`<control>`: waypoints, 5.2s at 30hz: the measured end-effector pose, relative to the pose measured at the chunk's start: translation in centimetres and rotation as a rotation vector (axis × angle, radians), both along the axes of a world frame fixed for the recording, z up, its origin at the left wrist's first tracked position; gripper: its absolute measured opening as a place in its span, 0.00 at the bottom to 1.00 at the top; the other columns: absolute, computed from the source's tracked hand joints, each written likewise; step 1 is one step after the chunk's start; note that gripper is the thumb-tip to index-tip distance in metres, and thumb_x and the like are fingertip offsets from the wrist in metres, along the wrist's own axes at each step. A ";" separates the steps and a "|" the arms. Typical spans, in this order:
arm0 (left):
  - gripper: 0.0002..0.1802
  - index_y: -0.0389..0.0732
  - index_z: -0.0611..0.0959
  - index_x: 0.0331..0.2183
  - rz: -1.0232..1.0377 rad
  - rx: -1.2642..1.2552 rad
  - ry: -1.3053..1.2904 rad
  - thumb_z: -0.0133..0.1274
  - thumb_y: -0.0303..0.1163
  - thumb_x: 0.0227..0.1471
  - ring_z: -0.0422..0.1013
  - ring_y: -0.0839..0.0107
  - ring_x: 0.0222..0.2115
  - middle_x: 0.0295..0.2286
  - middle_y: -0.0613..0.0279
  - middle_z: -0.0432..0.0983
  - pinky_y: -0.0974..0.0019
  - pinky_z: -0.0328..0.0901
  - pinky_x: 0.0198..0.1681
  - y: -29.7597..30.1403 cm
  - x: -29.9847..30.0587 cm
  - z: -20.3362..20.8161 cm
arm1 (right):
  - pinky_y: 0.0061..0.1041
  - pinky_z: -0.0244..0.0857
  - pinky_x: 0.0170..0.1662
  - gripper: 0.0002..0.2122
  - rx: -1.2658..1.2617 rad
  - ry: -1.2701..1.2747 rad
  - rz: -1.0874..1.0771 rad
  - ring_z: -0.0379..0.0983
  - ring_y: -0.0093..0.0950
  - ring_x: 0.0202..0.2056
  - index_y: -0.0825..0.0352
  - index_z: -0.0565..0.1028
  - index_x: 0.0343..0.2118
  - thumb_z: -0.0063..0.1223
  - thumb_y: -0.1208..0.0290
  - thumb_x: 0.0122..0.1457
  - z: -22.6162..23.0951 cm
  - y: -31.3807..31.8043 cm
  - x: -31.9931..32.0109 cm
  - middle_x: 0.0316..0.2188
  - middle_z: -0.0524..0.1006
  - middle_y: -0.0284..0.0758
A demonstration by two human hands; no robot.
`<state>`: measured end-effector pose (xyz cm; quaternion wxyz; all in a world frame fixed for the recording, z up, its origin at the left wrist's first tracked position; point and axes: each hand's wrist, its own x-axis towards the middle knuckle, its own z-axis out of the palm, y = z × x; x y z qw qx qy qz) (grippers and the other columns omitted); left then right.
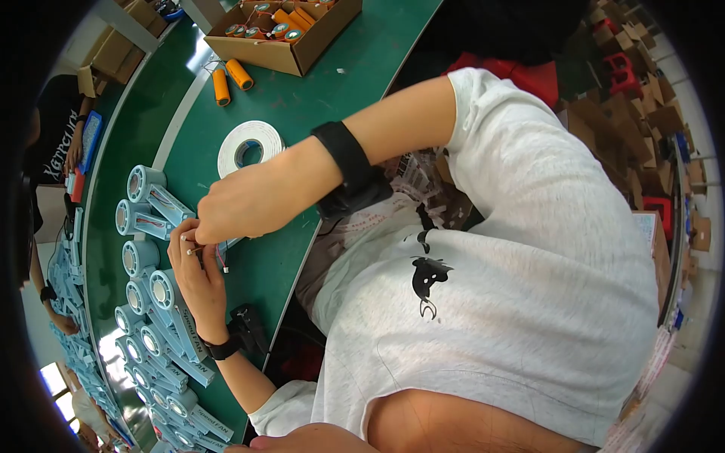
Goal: The person picks up a battery, applies double-sided tape to it, and presses the battery into a fan housing. This process is repeated with additional batteries and fan housings.
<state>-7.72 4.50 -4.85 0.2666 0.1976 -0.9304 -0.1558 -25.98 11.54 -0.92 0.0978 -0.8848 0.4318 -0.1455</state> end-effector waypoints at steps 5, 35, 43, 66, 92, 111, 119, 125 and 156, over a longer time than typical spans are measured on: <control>0.03 0.33 0.68 0.27 0.101 0.094 0.084 0.45 0.20 0.45 0.63 0.56 0.35 0.34 0.53 0.67 0.61 0.58 0.39 0.0 0.2 0.0 | 0.31 0.64 0.26 0.03 0.139 -0.066 0.079 0.70 0.37 0.25 0.71 0.67 0.25 0.45 0.79 0.47 1.5 -1.7 0.2 0.20 0.70 0.42; 0.33 0.32 0.69 0.44 0.134 -0.148 -0.144 0.57 0.21 0.29 0.68 0.63 0.38 0.35 0.51 0.70 0.69 0.60 0.43 -23.2 -5.9 7.8 | 0.31 0.66 0.23 0.11 -0.285 -0.105 -1.002 0.73 0.37 0.22 0.71 0.75 0.23 0.51 0.65 0.47 -1.0 -10.6 -9.6 0.21 0.74 0.42; 0.28 0.32 0.72 0.39 0.466 -0.005 -1.071 0.60 0.31 0.32 0.68 0.57 0.38 0.33 0.49 0.70 0.58 0.64 0.36 -30.4 -9.2 4.5 | 0.30 0.68 0.25 0.08 -0.229 -0.151 -0.894 0.74 0.36 0.24 0.73 0.74 0.23 0.50 0.73 0.43 -5.5 -12.4 -10.6 0.20 0.74 0.43; 0.29 0.32 0.67 0.46 0.021 -0.382 -0.069 0.56 0.31 0.41 0.57 0.57 0.47 0.43 0.47 0.64 0.56 0.46 0.50 -0.4 -6.0 0.7 | 0.17 0.47 0.15 0.15 0.587 -1.500 -0.405 0.54 0.15 0.12 0.69 0.70 0.21 0.61 0.61 0.43 -4.3 6.3 -4.6 0.13 0.65 0.26; 0.24 0.31 0.71 0.43 0.273 -0.347 0.102 0.55 0.26 0.41 0.62 0.59 0.43 0.37 0.51 0.69 0.62 0.47 0.45 1.0 -3.6 0.3 | 0.20 0.64 0.35 0.09 -0.058 -2.167 -0.367 0.71 0.22 0.31 0.74 0.70 0.33 0.52 0.76 0.49 -1.1 -4.8 1.6 0.27 0.74 0.36; 0.33 0.39 0.70 0.47 0.205 -0.259 -0.498 0.56 0.20 0.32 0.61 0.55 0.48 0.44 0.48 0.66 0.59 0.55 0.50 -2.3 3.1 6.4 | 0.22 0.63 0.44 0.06 -0.042 -1.730 -0.064 0.69 0.32 0.42 0.71 0.72 0.32 0.48 0.79 0.51 -3.6 -1.0 -10.1 0.38 0.72 0.42; 0.21 0.33 0.76 0.37 0.282 0.073 -0.489 0.57 0.22 0.33 0.70 0.56 0.29 0.30 0.51 0.74 0.64 0.63 0.37 -3.2 3.5 6.3 | 0.20 0.65 0.36 0.12 -0.051 -1.092 -0.206 0.71 0.25 0.34 0.71 0.73 0.31 0.58 0.80 0.40 -2.1 -0.5 -5.8 0.32 0.72 0.36; 0.17 0.34 0.78 0.34 0.275 0.099 -0.283 0.58 0.25 0.35 0.65 0.56 0.39 0.38 0.52 0.70 0.62 0.59 0.44 -3.3 2.8 4.8 | 0.19 0.65 0.30 0.14 0.212 -0.859 -0.154 0.69 0.22 0.26 0.69 0.71 0.30 0.59 0.79 0.36 -0.1 0.4 -1.9 0.25 0.72 0.32; 0.06 0.33 0.69 0.28 0.040 0.326 0.087 0.49 0.20 0.43 0.66 0.66 0.32 0.40 0.57 0.68 0.68 0.62 0.32 -2.3 2.2 0.6 | 0.32 0.66 0.23 0.05 0.006 0.048 -0.120 0.72 0.37 0.26 0.70 0.71 0.27 0.48 0.77 0.44 0.6 -1.1 3.9 0.21 0.73 0.41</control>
